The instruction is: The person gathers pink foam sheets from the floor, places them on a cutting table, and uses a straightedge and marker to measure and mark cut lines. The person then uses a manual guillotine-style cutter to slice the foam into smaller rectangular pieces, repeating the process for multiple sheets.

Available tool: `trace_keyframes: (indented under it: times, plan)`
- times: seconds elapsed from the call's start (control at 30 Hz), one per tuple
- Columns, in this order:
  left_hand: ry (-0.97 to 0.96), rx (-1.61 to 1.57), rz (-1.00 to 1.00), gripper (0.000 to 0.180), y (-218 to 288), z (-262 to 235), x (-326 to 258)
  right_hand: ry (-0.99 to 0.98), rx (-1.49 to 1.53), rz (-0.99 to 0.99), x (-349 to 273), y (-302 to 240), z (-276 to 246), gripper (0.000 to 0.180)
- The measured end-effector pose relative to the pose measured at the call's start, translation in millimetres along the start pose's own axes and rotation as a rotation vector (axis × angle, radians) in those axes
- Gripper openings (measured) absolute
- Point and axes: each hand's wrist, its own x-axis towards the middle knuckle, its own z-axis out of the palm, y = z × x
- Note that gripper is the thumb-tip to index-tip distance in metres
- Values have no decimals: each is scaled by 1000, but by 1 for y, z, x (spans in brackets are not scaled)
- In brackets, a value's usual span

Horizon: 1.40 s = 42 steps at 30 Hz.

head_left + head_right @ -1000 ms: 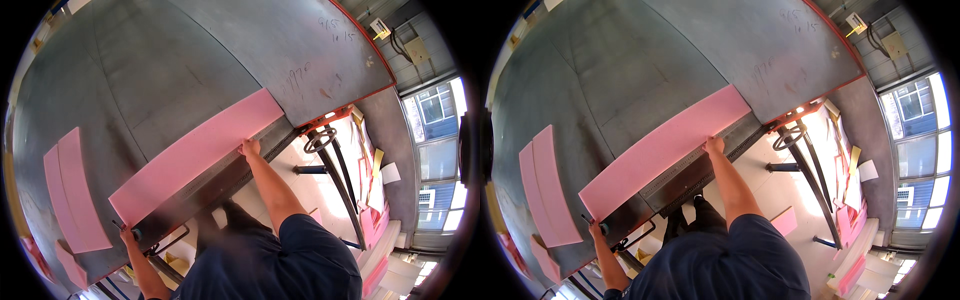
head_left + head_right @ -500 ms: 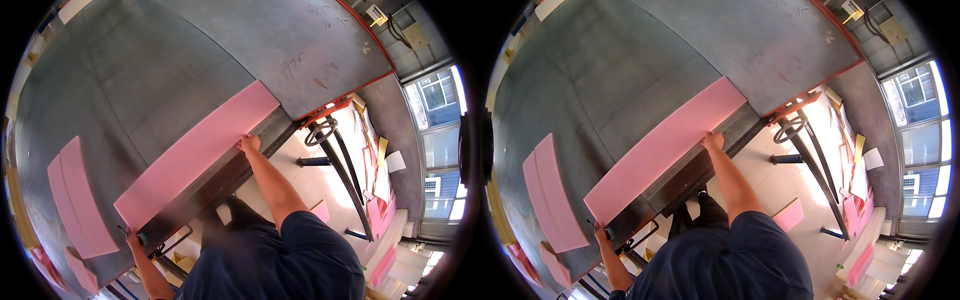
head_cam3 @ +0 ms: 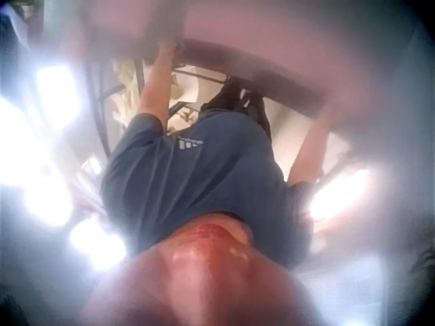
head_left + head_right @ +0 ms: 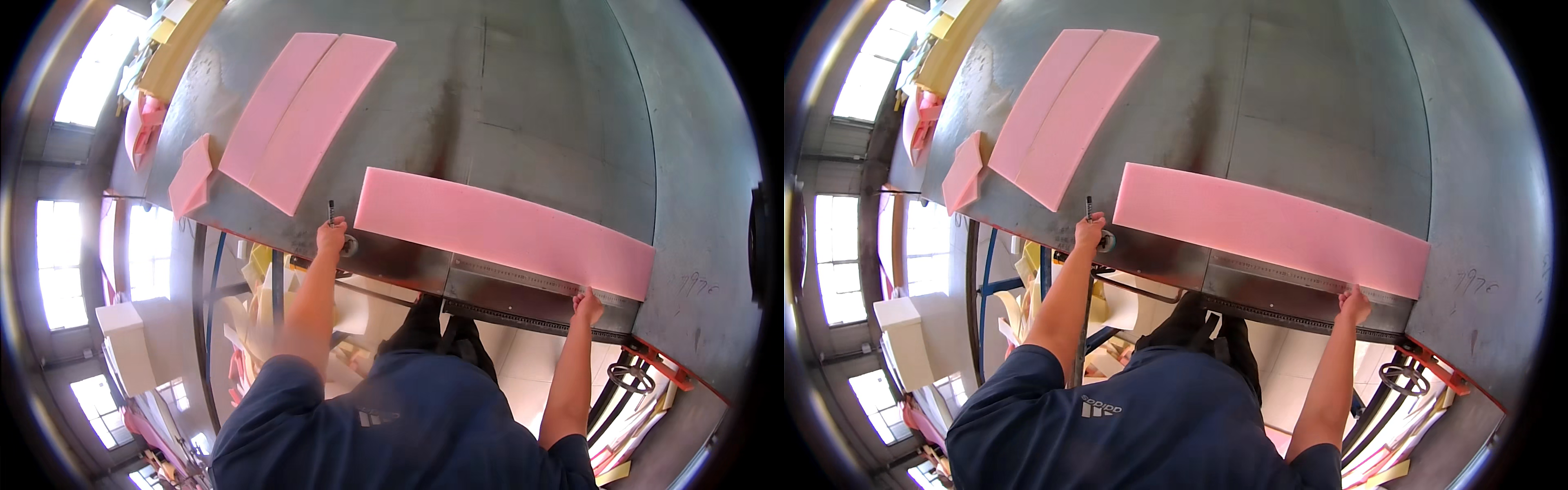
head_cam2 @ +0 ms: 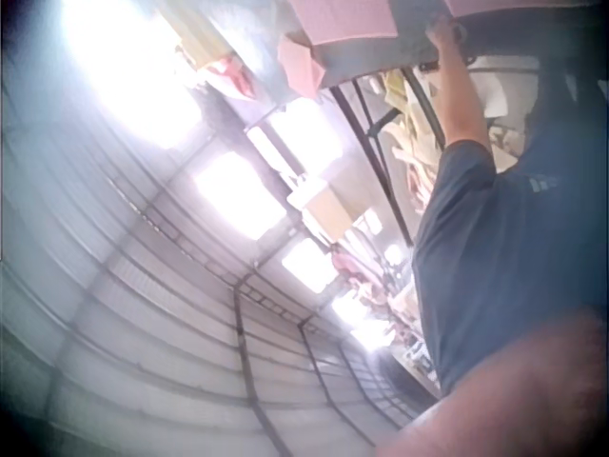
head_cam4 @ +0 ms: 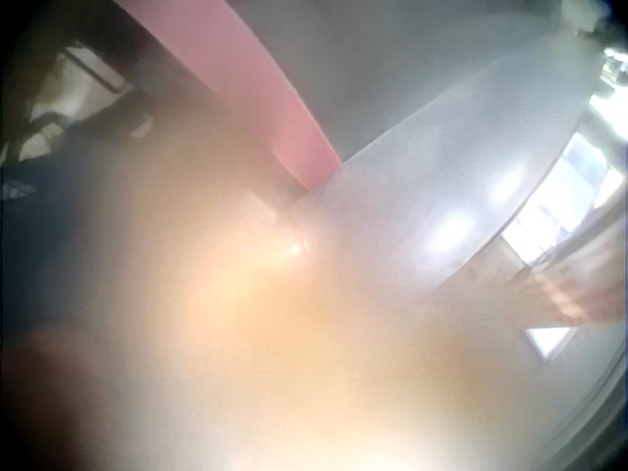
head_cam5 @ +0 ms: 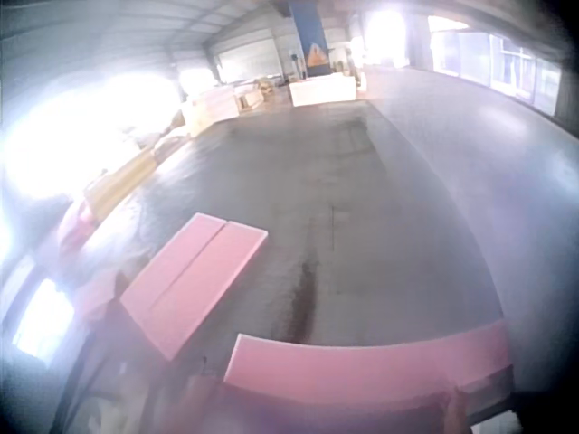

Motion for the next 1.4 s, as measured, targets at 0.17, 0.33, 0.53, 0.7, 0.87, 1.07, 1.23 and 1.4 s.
trace_keyframes:
  times: [0.17, 0.33, 0.53, 0.7, 0.87, 1.07, 1.23, 1.4]
  plan:
    - [-13, 451, 403, 25, -12, -26, 23, -85, 125, 236, -21, -6, 25, 34]
    - [-307, 220, 134, 35, 3, 32, 7, -88, 307, 38, 27, 37, 9, 32]
    - [-287, 38, 118, 35, -2, 33, 24, 7, 43, 155, -16, -23, 16, 27]
    - [-321, 59, 130, 35, 12, 29, 20, 21, -50, 81, -13, 1, 12, 25]
    - [-337, 62, 121, 31, 15, 25, 24, 25, 32, 112, -10, 4, 26, 26]
    - [-329, 10, 82, 31, 18, 24, 17, 40, -87, 95, -19, -11, 23, 21]
    - [-325, 1, 78, 26, 16, 27, 16, 30, 13, 96, -8, -5, 28, 25]
    - [-334, -23, 97, 25, 11, 25, 21, 32, 82, 97, -13, -10, 27, 18]
